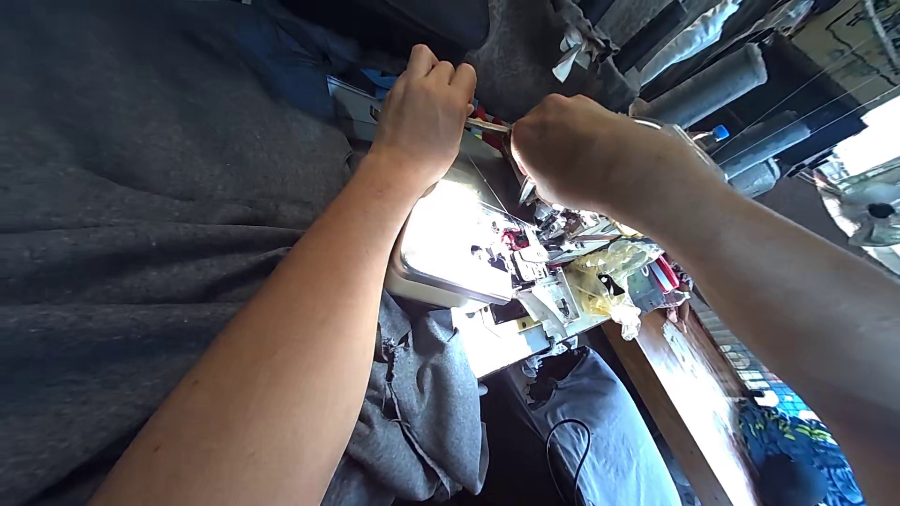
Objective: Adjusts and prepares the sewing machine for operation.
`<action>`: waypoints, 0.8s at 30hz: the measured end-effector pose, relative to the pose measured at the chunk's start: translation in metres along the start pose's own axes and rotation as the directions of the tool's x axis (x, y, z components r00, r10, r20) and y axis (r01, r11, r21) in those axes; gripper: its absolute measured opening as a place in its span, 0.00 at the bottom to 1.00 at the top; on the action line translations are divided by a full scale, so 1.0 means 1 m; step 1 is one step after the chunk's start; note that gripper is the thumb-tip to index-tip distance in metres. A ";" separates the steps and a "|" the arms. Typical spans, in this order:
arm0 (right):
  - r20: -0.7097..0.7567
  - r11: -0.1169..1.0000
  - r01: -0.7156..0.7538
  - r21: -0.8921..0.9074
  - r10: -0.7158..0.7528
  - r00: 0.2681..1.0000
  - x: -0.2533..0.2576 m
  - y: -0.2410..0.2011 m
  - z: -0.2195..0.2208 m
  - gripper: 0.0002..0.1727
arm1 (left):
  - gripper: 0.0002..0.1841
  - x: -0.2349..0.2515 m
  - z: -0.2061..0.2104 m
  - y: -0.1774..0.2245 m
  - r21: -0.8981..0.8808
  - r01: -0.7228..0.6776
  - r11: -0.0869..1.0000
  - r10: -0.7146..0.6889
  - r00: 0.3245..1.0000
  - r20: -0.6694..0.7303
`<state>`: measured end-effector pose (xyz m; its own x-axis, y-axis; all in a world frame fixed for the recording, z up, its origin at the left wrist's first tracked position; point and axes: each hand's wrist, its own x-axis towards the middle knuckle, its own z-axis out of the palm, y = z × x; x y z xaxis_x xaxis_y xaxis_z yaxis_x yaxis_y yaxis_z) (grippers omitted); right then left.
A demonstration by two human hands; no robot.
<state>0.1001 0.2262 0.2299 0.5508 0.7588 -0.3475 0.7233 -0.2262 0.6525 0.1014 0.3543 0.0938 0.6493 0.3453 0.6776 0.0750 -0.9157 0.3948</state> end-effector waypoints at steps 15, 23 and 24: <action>-0.141 1.000 0.026 0.002 -0.025 0.990 -0.005 0.004 0.004 0.04 | 0.11 -0.001 0.002 -0.002 0.003 -0.026 1.000 0.026 0.999 -0.024; -0.346 0.982 0.188 -0.013 -0.181 0.921 -0.042 0.018 0.016 0.07 | 0.11 -0.001 0.007 -0.006 0.018 -0.057 0.998 0.058 0.996 -0.066; -0.380 0.973 0.230 -0.023 -0.222 0.898 -0.044 0.016 0.024 0.07 | 0.12 -0.001 0.011 -0.013 0.039 -0.094 0.995 0.097 0.992 -0.084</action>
<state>0.0977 0.1748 0.2393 0.1762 0.9636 -0.2009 0.8209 -0.0312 0.5702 0.1085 0.3632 0.0810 0.5879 0.2705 0.7624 0.0432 -0.9516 0.3044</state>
